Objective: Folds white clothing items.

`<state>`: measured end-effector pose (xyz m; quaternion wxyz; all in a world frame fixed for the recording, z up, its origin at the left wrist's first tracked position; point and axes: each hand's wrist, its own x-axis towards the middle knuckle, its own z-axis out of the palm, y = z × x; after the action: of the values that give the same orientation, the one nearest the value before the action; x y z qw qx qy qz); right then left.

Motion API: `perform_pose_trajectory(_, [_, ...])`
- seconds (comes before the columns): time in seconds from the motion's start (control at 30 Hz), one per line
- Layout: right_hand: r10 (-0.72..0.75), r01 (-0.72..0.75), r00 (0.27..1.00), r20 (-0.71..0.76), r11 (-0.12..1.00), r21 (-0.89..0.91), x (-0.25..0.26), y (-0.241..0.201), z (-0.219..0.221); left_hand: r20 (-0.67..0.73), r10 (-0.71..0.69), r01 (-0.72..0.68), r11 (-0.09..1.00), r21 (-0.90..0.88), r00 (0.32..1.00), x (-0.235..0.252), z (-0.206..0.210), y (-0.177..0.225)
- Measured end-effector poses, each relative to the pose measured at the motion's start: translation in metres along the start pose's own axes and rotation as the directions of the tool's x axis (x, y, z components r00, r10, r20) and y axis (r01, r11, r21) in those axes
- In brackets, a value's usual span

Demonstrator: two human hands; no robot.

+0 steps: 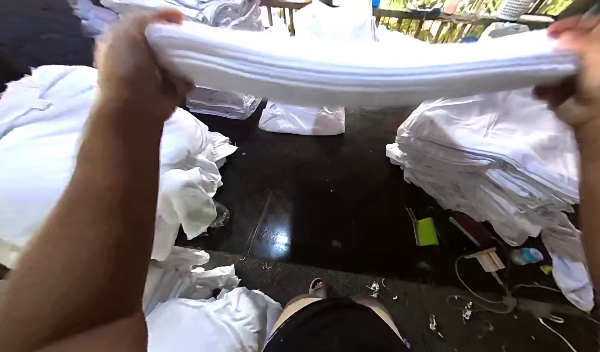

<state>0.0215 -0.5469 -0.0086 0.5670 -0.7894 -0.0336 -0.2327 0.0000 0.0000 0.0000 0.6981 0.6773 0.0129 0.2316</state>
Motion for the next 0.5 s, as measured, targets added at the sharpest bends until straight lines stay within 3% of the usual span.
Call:
perform_pose_trajectory(0.07, [0.117,-0.109,0.993,0.026,0.970,-0.216,-0.067,0.032,0.024,-0.011,-0.090,0.091,0.973,0.211,0.996,-0.048,-0.011,-0.063])
perform_pose_trajectory(0.17, [0.291,-0.229,0.941,0.174,0.924,-0.306,-0.155,0.143,0.045,0.069,-0.262,0.203,0.866,0.456,0.963,-0.122,-0.053,-0.206])
perform_pose_trajectory(0.23, [0.460,-0.379,0.860,0.218,0.865,-0.328,-0.219,0.217,0.066,0.086,-0.434,0.331,0.786,0.522,0.897,-0.184,-0.070,-0.297])
perform_pose_trajectory(0.3, [0.604,-0.525,0.767,0.217,0.785,-0.328,-0.284,0.284,0.087,0.039,-0.586,0.468,0.683,0.561,0.809,-0.249,-0.074,-0.359])
perform_pose_trajectory(0.4, [0.682,-0.607,0.710,0.179,0.720,-0.336,-0.350,0.333,0.097,-0.057,-0.708,0.605,0.556,0.570,0.704,-0.323,-0.079,-0.401])
perform_pose_trajectory(0.5, [0.740,-0.606,0.639,0.208,0.651,-0.457,-0.368,0.335,0.081,-0.068,-0.780,0.628,0.446,0.638,0.622,-0.351,-0.086,-0.397])
